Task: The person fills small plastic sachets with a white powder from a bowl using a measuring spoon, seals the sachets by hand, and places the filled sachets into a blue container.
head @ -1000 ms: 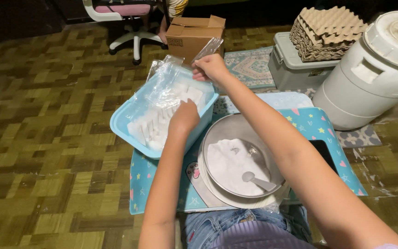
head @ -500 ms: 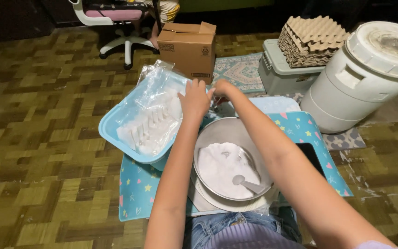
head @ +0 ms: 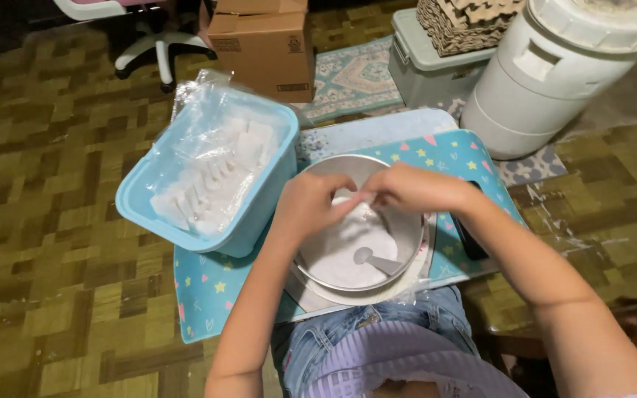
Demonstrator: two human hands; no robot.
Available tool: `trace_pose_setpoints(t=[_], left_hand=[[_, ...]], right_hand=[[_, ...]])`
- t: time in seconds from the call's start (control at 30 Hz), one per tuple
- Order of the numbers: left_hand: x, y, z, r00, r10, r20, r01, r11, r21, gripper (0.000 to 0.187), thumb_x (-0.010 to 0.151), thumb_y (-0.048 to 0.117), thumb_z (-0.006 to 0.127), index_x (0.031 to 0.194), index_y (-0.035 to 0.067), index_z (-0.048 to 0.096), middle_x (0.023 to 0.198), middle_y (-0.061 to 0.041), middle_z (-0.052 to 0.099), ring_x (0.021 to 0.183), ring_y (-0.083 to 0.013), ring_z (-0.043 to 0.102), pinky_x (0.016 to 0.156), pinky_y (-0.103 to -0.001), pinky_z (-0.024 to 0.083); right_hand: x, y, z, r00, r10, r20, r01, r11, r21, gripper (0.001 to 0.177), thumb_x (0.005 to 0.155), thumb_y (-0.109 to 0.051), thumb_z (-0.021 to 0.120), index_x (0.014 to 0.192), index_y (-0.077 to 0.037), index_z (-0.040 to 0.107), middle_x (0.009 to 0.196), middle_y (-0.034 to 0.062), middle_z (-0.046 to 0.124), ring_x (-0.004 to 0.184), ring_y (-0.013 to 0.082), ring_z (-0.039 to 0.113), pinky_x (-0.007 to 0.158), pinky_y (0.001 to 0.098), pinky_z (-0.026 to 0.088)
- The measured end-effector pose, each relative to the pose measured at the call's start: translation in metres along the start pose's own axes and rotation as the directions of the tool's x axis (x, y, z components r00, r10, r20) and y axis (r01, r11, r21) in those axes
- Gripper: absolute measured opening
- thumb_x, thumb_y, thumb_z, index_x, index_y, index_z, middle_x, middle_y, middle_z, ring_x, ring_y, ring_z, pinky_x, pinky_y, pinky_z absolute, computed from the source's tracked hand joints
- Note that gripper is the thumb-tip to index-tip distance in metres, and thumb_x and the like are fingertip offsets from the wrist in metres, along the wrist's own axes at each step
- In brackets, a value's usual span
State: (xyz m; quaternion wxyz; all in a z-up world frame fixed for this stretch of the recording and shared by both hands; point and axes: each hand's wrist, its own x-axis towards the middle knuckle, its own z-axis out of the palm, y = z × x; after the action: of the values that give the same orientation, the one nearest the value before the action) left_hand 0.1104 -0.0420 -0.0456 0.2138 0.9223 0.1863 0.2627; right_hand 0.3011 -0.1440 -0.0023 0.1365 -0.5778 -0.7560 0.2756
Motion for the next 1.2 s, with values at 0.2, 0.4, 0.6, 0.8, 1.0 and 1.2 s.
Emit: trace_pose_setpoints(t=[0.2,0.4,0.6,0.8,1.0,1.2], left_hand=[[-0.04,0.04,-0.023,0.979,0.173,0.107,-0.156,0.976,-0.149,0.062,0.084,0.051,0.069,0.139,0.028,0.055,0.1,0.002,0.059,0.101,-0.0217,0.06,0.086,-0.035,0.042],[-0.057,0.037,-0.004,0.988,0.077,0.137,-0.068,0.995,-0.068,0.052,0.087,0.031,0.071,0.137,0.025,0.057,0.114,-0.001,0.06,0.112,-0.0205,0.056,0.098,-0.041,0.036],[-0.059,0.04,0.0,0.999,-0.022,0.034,0.023,0.999,-0.04,0.037,0.09,0.03,0.069,0.127,0.026,0.065,0.107,0.004,0.062,0.106,-0.0148,0.059,0.096,-0.036,0.041],[-0.058,0.047,-0.001,1.0,-0.025,-0.013,0.024,0.997,-0.072,0.031,0.091,0.024,0.07,0.122,0.02,0.068,0.103,-0.002,0.065,0.101,-0.0196,0.061,0.093,-0.04,0.044],[-0.059,0.05,-0.002,0.998,-0.052,-0.037,0.049,0.995,-0.087,0.027,0.091,0.024,0.07,0.118,0.019,0.07,0.102,-0.002,0.066,0.1,-0.0198,0.062,0.092,-0.039,0.045],[-0.063,0.045,0.006,0.951,-0.002,-0.31,-0.004,1.0,-0.019,0.027,0.088,0.016,0.072,0.115,0.02,0.07,0.107,0.004,0.064,0.105,-0.0158,0.06,0.095,-0.036,0.038]], right_hand=[[-0.084,0.013,0.047,0.772,0.182,-0.609,-0.044,0.971,0.235,0.017,0.094,-0.02,0.064,0.081,-0.017,0.075,0.063,-0.0018,0.075,0.065,0.0189,0.072,0.066,0.0301,0.055],[-0.134,0.067,0.101,0.569,0.31,-0.762,-0.302,0.94,0.158,0.023,0.092,-0.007,0.065,0.108,-0.021,0.074,0.093,-0.0013,0.071,0.092,0.0232,0.068,0.083,0.0348,0.054],[-0.136,0.065,0.171,0.664,0.715,-0.219,-0.614,0.689,0.386,0.045,0.073,-0.032,0.082,0.106,-0.009,0.062,0.069,0.0133,0.075,0.075,0.0354,0.073,0.073,0.0463,0.055],[-0.14,0.06,0.184,0.553,0.813,-0.181,-0.486,0.492,0.723,0.056,0.07,-0.016,0.087,0.119,-0.017,0.06,0.08,0.0072,0.078,0.068,0.0143,0.072,0.068,0.0278,0.059],[-0.149,0.066,0.184,0.615,0.772,-0.16,-0.346,0.447,0.825,0.056,0.072,-0.001,0.082,0.124,-0.01,0.062,0.078,0.0145,0.075,0.064,0.0168,0.071,0.064,0.0296,0.061],[-0.148,0.059,0.179,0.589,0.781,-0.206,-0.435,0.521,0.734,0.05,0.074,-0.002,0.078,0.121,-0.014,0.064,0.074,0.0106,0.076,0.055,0.0166,0.07,0.065,0.0299,0.058]])
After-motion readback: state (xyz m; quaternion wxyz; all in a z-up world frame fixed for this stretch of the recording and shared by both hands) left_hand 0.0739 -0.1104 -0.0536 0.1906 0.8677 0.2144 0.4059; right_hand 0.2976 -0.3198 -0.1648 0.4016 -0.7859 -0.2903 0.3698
